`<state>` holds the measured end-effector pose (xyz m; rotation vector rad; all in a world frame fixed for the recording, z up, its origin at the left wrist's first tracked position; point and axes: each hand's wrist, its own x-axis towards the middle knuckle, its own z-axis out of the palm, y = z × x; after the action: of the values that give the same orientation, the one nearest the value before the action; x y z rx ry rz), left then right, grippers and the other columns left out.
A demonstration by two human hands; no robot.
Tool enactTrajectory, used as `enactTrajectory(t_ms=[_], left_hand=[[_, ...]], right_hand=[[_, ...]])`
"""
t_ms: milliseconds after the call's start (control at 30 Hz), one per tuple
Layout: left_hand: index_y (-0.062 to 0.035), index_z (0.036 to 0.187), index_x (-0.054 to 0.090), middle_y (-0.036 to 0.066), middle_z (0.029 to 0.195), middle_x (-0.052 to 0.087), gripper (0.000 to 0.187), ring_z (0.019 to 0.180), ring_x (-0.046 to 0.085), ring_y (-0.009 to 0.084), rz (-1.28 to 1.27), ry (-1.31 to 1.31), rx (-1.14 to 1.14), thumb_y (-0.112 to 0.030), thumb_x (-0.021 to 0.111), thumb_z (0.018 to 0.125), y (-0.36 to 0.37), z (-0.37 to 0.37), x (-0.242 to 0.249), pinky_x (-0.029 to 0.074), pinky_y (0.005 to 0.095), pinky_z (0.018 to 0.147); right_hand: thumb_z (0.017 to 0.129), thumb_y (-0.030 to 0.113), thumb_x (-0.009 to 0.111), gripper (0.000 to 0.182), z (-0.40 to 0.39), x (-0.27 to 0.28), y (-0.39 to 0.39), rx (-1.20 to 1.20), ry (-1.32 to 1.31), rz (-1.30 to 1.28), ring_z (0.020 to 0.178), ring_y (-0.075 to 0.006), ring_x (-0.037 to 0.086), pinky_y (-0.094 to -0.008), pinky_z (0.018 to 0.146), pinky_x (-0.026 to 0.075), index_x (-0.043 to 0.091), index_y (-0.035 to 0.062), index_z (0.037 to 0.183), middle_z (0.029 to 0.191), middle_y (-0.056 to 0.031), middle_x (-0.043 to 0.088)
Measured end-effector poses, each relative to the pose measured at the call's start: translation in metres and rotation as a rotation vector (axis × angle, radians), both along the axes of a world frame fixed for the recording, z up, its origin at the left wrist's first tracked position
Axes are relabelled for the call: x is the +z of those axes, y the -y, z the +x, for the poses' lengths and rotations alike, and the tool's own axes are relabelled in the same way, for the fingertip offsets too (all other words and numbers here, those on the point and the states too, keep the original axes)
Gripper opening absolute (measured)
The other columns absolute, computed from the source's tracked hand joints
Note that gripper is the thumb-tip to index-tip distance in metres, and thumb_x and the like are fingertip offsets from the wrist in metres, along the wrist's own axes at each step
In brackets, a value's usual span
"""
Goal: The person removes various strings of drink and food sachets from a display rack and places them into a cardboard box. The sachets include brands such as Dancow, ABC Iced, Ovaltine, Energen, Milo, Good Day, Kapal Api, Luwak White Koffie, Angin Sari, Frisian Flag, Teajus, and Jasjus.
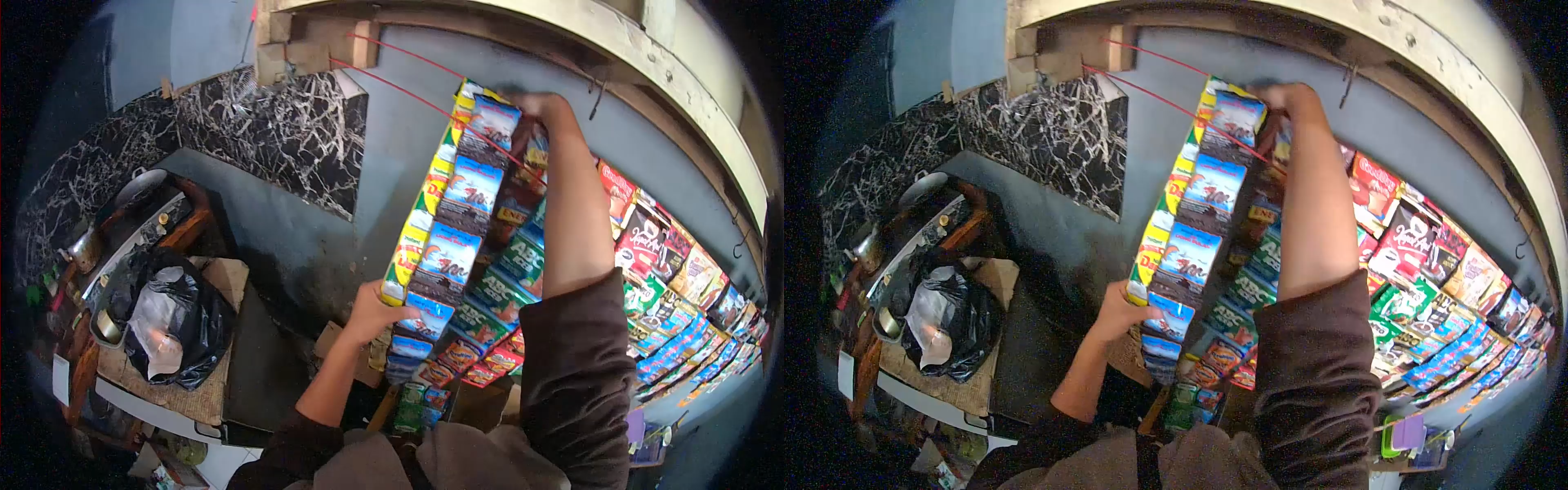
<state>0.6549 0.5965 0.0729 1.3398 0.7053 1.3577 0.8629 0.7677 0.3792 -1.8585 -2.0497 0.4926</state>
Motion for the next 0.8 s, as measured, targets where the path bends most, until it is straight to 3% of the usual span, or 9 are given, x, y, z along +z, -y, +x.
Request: enactTrajectory(t_ms=[200, 233, 300, 500, 600, 667, 700, 767, 800], left_hand=[[0.0009, 0.089, 0.057, 0.003, 0.081, 0.06, 0.033, 0.072, 0.054, 0.0085, -0.02, 0.094, -0.011, 0.0, 0.07, 0.059, 0.007, 0.0, 0.005, 0.044, 0.0237, 0.066], [0.0009, 0.089, 0.057, 0.003, 0.081, 0.06, 0.033, 0.072, 0.054, 0.0085, -0.027, 0.099, -0.007, 0.0, 0.07, 0.059, 0.009, -0.001, 0.006, 0.044, 0.0237, 0.066], [0.0009, 0.089, 0.057, 0.003, 0.082, 0.06, 0.034, 0.072, 0.054, 0.0086, -0.041, 0.049, -0.008, 0.001, 0.07, 0.058, 0.014, -0.006, 0.007, 0.044, 0.0239, 0.066], [0.0017, 0.086, 0.056, 0.004, 0.08, 0.059, 0.037, 0.072, 0.055, 0.0101, -0.029, 0.178, -0.023, 0.005, 0.071, 0.053, 0.045, -0.024, -0.01, 0.045, 0.0248, 0.066], [0.001, 0.082, 0.055, 0.004, 0.076, 0.059, 0.028, 0.067, 0.055, 0.009, -0.059, 0.192, -0.035, 0.001, 0.069, 0.058, 0.062, -0.031, 0.01, 0.045, 0.0243, 0.062], [0.0002, 0.08, 0.056, 0.002, 0.072, 0.058, 0.021, 0.063, 0.054, 0.0086, -0.134, 0.209, 0.139, -0.002, 0.068, 0.063, 0.057, -0.025, 0.017, 0.044, 0.0229, 0.06], [0.0, 0.08, 0.056, 0.002, 0.071, 0.058, 0.02, 0.062, 0.054, 0.0084, -0.131, 0.204, 0.211, -0.003, 0.067, 0.064, 0.055, -0.022, 0.018, 0.044, 0.0226, 0.059], [0.0002, 0.081, 0.057, 0.003, 0.073, 0.059, 0.02, 0.062, 0.054, 0.0082, -0.121, 0.181, 0.254, -0.004, 0.067, 0.065, 0.057, -0.018, 0.018, 0.044, 0.0225, 0.059], [0.0005, 0.082, 0.057, 0.003, 0.075, 0.06, 0.02, 0.064, 0.055, 0.0082, -0.132, 0.146, 0.244, -0.004, 0.067, 0.065, 0.061, -0.016, 0.019, 0.044, 0.0225, 0.06]], right_hand=[[0.078, 0.025, 0.056, 0.022, -0.001, 0.001, -0.02, 0.394, -0.84, 0.214, 0.06, -0.0095, 0.058, -0.0238, 0.055, 0.045, 0.061, 0.0042, 0.075, 0.066, -0.006, 0.062], [0.078, 0.025, 0.056, 0.022, -0.002, 0.001, -0.02, 0.395, -0.837, 0.205, 0.06, -0.0095, 0.058, -0.0238, 0.055, 0.045, 0.061, 0.0042, 0.075, 0.066, -0.006, 0.062], [0.075, 0.008, 0.058, 0.025, -0.004, 0.007, 0.0, 0.319, -0.483, 0.94, 0.071, -0.0142, 0.059, -0.0253, 0.064, 0.047, 0.055, -0.0008, 0.098, 0.08, -0.0084, 0.062], [0.069, 0.02, 0.059, 0.019, -0.03, -0.059, 0.105, 0.138, -0.008, 1.352, 0.07, -0.0309, 0.056, -0.0369, 0.064, 0.044, 0.057, 0.0048, 0.079, 0.074, -0.0131, 0.059], [0.077, 0.054, 0.041, 0.061, -0.028, -0.126, 0.178, -0.006, -0.229, 0.518, 0.056, -0.0332, 0.055, -0.0393, 0.055, 0.041, 0.055, 0.0004, 0.052, 0.05, -0.0172, 0.051], [0.077, 0.062, 0.029, 0.073, -0.029, -0.174, 0.218, 0.061, 0.115, 0.167, 0.059, -0.0353, 0.055, -0.0403, 0.058, 0.042, 0.054, -0.0007, 0.05, 0.052, -0.02, 0.052], [0.076, 0.062, 0.032, 0.069, -0.034, -0.188, 0.231, 0.244, 0.08, -0.068, 0.064, -0.0361, 0.055, -0.039, 0.061, 0.043, 0.058, -0.0002, 0.059, 0.058, -0.0205, 0.054], [0.072, 0.047, 0.054, 0.048, -0.042, -0.245, 0.235, 0.566, -0.182, -0.09, 0.075, -0.0356, 0.055, -0.0385, 0.065, 0.044, 0.058, 0.0051, 0.093, 0.076, -0.019, 0.058], [0.07, 0.039, 0.059, 0.041, -0.05, -0.283, 0.227, 0.598, -0.37, -0.024, 0.077, -0.0352, 0.055, -0.038, 0.066, 0.044, 0.057, 0.0059, 0.095, 0.079, -0.0188, 0.058]])
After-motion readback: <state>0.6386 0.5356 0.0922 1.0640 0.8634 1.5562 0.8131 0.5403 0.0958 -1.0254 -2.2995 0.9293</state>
